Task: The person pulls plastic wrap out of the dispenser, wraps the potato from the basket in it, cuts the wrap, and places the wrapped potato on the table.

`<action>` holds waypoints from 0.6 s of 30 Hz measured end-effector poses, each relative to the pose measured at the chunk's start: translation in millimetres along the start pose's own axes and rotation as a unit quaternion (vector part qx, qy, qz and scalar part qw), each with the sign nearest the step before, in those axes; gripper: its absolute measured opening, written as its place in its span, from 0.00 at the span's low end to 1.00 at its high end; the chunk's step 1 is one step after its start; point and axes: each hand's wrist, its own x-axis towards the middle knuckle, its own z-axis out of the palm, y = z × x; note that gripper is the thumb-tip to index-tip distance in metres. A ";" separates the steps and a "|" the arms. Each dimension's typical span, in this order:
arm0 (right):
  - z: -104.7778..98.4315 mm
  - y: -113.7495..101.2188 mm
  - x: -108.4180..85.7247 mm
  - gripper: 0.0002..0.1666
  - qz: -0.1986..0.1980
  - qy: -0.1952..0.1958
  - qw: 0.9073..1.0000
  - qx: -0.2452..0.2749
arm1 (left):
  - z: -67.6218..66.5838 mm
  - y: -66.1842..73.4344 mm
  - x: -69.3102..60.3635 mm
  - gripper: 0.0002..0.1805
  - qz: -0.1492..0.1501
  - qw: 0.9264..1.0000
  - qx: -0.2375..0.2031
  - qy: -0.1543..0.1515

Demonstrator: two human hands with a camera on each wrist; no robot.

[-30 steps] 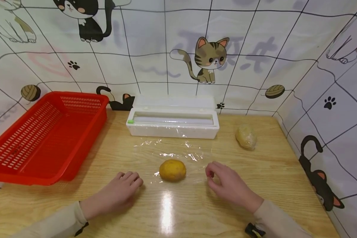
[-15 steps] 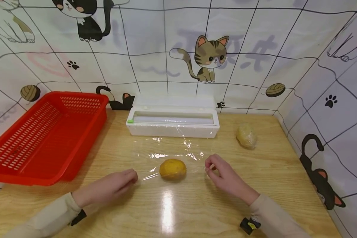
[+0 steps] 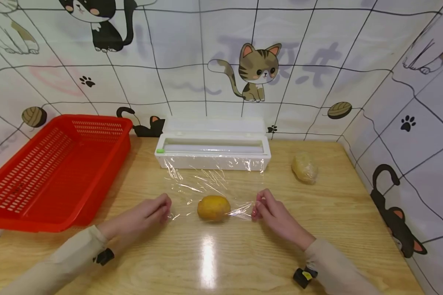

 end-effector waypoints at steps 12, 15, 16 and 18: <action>6.8 2.5 12.5 0.04 0.042 0.055 0.997 -0.032 | -0.9 -14.0 16.0 0.05 -0.028 0.998 -0.059 -0.011; 8.2 2.5 15.9 0.02 0.060 0.064 0.996 -0.034 | -0.5 -15.5 18.5 0.04 -0.045 0.997 -0.061 -0.013; 8.5 2.4 16.8 0.02 0.067 0.065 0.995 -0.032 | -0.3 -16.1 19.3 0.04 -0.052 0.997 -0.062 -0.014; 9.2 2.5 18.3 0.02 0.079 0.068 0.994 -0.039 | 0.6 -17.6 20.9 0.03 -0.062 0.996 -0.057 -0.012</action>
